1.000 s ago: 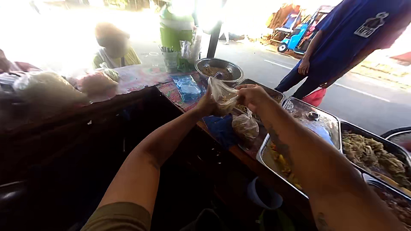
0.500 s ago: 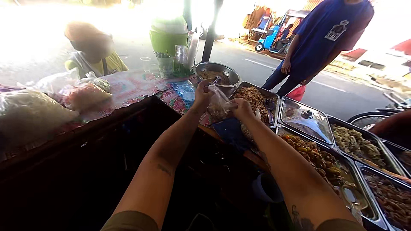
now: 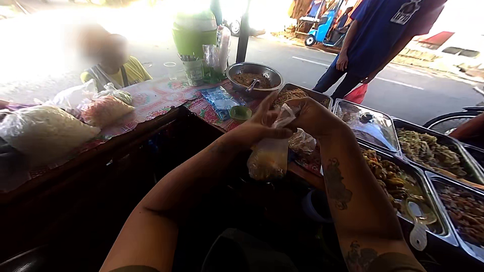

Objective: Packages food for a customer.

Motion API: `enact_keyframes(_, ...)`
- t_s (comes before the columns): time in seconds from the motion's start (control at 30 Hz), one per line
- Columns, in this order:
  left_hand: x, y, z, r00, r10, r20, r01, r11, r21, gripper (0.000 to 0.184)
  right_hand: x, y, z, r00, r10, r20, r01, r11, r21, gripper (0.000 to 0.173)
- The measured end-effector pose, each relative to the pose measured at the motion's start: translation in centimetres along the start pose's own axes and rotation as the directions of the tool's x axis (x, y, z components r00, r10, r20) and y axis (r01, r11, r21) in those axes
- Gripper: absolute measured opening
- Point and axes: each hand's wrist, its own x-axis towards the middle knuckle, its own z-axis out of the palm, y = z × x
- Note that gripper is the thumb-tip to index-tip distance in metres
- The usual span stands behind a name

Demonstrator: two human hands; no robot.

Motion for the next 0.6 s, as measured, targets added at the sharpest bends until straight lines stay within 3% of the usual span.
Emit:
enact_keyframes(0.03, -0.8, -0.9, 0.6, 0.99, -0.121, 0.075, 0.127, 0.989, -0.077, 0.086, -0.6, 0.3, 0.4, 1.0, -0.024, 0.018, 0.024, 0.999, 0.028, 0.018)
enact_keyframes(0.07, -1.1, -1.8, 1.3, 0.969, -0.22, 0.116, 0.232, 0.967, -0.104, 0.062, -1.3, 0.8, 0.7, 0.999, -0.044, 0.012, 0.043, 0.998, 0.041, 0.017)
enact_keyframes(0.13, 0.0, -2.0, 1.7, 0.9, -0.385, 0.206, 0.377, 0.923, 0.076, 0.015, -3.5, 1.5, 0.6, 0.995, -0.038, -0.097, 0.042, 0.998, 0.042, 0.017)
enact_keyframes(0.17, 1.1, -1.7, 1.6, 0.87, -0.435, 0.231, 0.384, 0.893, 0.234, 0.008, -5.0, 2.0, 0.5, 0.978, -0.032, -0.207, 0.035, 0.999, 0.011, 0.017)
enact_keyframes(0.2, 2.4, -1.1, 1.4, 0.857, -0.456, 0.24, 0.342, 0.851, 0.398, 0.011, -6.7, 2.3, 0.6, 0.94, -0.027, -0.341, 0.014, 0.999, -0.041, 0.018)
enact_keyframes(0.27, 4.7, 1.1, 1.4, 0.887, -0.416, 0.201, 0.146, 0.664, 0.734, 0.021, -9.7, 2.4, 1.9, 0.791, -0.01, -0.612, -0.029, 0.998, -0.054, 0.016)
enact_keyframes(0.33, 5.8, 3.5, 2.9, 0.946, -0.252, 0.203, -0.057, 0.486, 0.872, 0.018, -11.4, 2.5, 4.4, 0.609, -0.027, -0.793, 0.178, 0.979, 0.104, 0.018)
enact_keyframes(0.37, 5.8, 4.4, 3.8, 0.97, -0.108, 0.218, -0.144, 0.467, 0.873, 0.011, -11.8, 2.3, 6.0, 0.558, -0.016, -0.83, 0.348, 0.912, 0.217, 0.019)
enact_keyframes(0.4, 5.6, 4.7, 4.6, 0.967, 0.081, 0.243, -0.25, 0.491, 0.835, 0.005, -12.0, 2.1, 7.5, 0.58, 0.0, -0.815, 0.489, 0.8, 0.347, 0.019)
enact_keyframes(0.43, 5.3, 4.9, 5.2, 0.933, 0.25, 0.258, -0.355, 0.531, 0.769, 0.005, -12.0, 2.1, 8.8, 0.666, -0.013, -0.746, 0.567, 0.659, 0.495, 0.015)
enact_keyframes(0.5, 4.4, 5.2, 5.8, 0.873, 0.414, 0.259, -0.482, 0.643, 0.596, 0.004, -10.4, 3.1, 10.0, 0.855, -0.157, -0.494, 0.515, 0.37, 0.773, 0.006)
enact_keyframes(0.53, 3.9, 5.3, 5.5, 0.865, 0.428, 0.263, -0.501, 0.701, 0.508, 0.005, -9.1, 4.0, 9.8, 0.892, -0.261, -0.368, 0.435, 0.283, 0.855, 0.01)
enact_keyframes(0.6, 3.5, 4.9, 4.0, 0.882, 0.364, 0.299, -0.462, 0.792, 0.398, 0.007, -6.5, 6.5, 7.8, 0.897, -0.381, -0.222, 0.358, 0.335, 0.871, 0.014)
